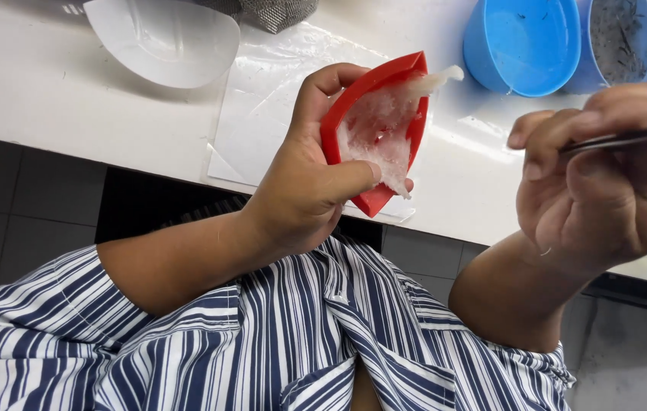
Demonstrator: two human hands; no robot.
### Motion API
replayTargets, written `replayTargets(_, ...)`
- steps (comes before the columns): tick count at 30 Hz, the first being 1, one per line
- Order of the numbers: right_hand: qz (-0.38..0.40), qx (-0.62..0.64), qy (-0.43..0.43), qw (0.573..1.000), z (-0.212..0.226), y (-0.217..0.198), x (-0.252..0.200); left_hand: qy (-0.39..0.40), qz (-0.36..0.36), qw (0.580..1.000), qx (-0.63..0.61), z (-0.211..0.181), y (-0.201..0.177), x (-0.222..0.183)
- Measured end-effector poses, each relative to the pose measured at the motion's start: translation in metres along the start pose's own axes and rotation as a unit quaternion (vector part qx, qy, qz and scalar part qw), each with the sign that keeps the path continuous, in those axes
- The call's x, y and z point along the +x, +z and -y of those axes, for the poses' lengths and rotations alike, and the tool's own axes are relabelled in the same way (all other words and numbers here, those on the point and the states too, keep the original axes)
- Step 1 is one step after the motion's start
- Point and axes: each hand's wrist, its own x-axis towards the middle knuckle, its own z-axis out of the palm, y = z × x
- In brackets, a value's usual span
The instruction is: Cleaning and molding edible bird's nests using tweezers and plastic molds.
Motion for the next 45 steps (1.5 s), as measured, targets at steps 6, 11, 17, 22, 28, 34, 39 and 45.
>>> replayTargets(6, -0.019, -0.009, -0.135, 0.991, 0.009, 0.037, 0.001, 0.088, 0.023, 0.984, 0.151, -0.009, 0.009, 0.0)
replayTargets(11, -0.052, -0.122, -0.162, 0.978, 0.016, 0.069, -0.001, 0.129, 0.047, 0.974, 0.183, -0.01, 0.011, -0.005)
replayTargets(17, 0.001, -0.162, -0.178, 0.97, 0.019, 0.073, -0.006, 0.145, 0.06, 0.972, 0.175, -0.004, 0.008, -0.007)
replayTargets(22, -0.052, -0.148, -0.22, 0.963, 0.025, 0.081, 0.002, 0.184, 0.051, 0.951, 0.244, -0.004, 0.005, -0.007)
replayTargets(28, -0.139, -0.176, -0.208, 0.952, 0.016, 0.072, -0.002, 0.146, 0.023, 0.975, 0.167, -0.012, 0.014, -0.005)
replayTargets(34, -0.126, -0.164, -0.206, 0.956, 0.014, 0.079, 0.008, 0.063, -0.001, 0.996, 0.058, -0.011, 0.021, -0.002)
replayTargets(39, -0.107, -0.13, -0.215, 0.962, 0.01, 0.082, 0.014, -0.028, -0.031, 0.998, -0.056, -0.012, 0.025, -0.002)
replayTargets(45, -0.063, -0.166, -0.182, 0.967, 0.015, 0.082, 0.011, -0.075, -0.05, 0.99, -0.113, -0.011, 0.024, -0.001)
